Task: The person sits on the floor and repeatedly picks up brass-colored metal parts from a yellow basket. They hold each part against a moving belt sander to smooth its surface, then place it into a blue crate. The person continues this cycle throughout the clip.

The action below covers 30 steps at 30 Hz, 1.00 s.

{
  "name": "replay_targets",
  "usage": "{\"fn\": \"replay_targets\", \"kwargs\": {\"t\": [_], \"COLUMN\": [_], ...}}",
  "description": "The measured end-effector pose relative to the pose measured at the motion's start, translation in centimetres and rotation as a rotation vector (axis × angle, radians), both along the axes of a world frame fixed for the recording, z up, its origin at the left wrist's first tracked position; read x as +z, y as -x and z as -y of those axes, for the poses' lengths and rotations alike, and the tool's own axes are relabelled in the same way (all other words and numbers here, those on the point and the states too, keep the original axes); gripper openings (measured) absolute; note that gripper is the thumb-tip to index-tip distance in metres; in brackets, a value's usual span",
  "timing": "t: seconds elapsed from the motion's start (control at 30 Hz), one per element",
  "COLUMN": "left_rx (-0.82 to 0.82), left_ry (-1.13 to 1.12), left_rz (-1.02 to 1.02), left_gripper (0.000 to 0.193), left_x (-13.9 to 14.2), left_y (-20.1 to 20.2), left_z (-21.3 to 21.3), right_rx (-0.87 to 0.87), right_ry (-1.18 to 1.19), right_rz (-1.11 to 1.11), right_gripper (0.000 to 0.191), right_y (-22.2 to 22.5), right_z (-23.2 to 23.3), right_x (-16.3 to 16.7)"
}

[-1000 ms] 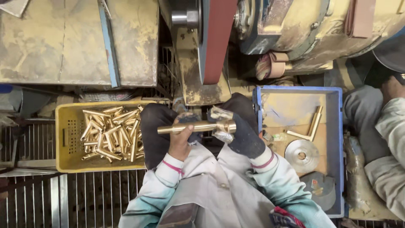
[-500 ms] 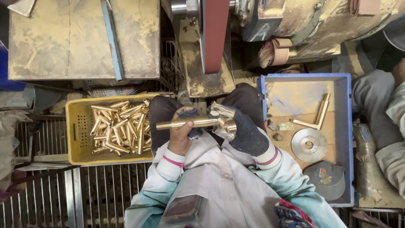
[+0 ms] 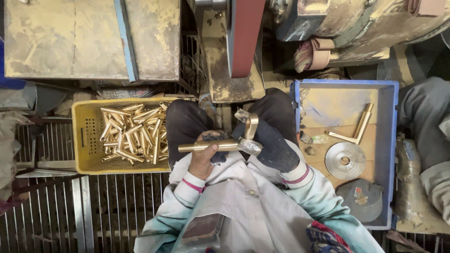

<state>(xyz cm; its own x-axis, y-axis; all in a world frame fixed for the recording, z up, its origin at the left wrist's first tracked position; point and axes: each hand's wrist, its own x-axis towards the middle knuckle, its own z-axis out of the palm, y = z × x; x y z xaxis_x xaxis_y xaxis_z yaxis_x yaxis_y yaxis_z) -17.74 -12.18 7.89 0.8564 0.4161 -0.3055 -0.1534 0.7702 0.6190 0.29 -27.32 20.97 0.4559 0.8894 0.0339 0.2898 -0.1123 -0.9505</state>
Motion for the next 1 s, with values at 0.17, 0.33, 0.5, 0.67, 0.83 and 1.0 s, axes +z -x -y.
{"fn": "replay_targets", "kwargs": {"t": [0.17, 0.33, 0.5, 0.67, 0.83, 1.0], "left_rx": [-0.063, 0.01, 0.071, 0.071, 0.086, 0.115], "left_ry": [-0.065, -0.071, 0.053, 0.05, 0.062, 0.011], "left_rz": [0.033, -0.074, -0.11, -0.167, -0.211, -0.214], "left_gripper": [0.053, 0.037, 0.027, 0.024, 0.023, 0.022], "left_x": [-0.8, -1.2, -1.2, -1.3, -1.7, -2.3], "left_y": [-0.3, -1.6, -3.5, -5.7, -7.7, -8.9], "left_z": [-0.1, -0.2, -0.8, -1.4, -2.3, -3.5], "right_rx": [-0.094, -0.091, -0.1, -0.084, -0.347, -0.256], "right_ry": [0.096, 0.028, 0.015, -0.044, -0.218, 0.1], "right_rz": [-0.34, -0.49, -0.743, -0.701, -1.466, -0.475], "right_gripper": [0.046, 0.037, 0.045, 0.049, 0.045, 0.037], "right_y": [-1.0, -2.5, -4.8, -6.3, -7.1, -7.0], "right_z": [-0.6, -1.6, -1.9, -3.2, -5.2, -5.8], "right_x": [-2.9, -6.7, -9.5, -11.1, -12.0, -13.0]}}
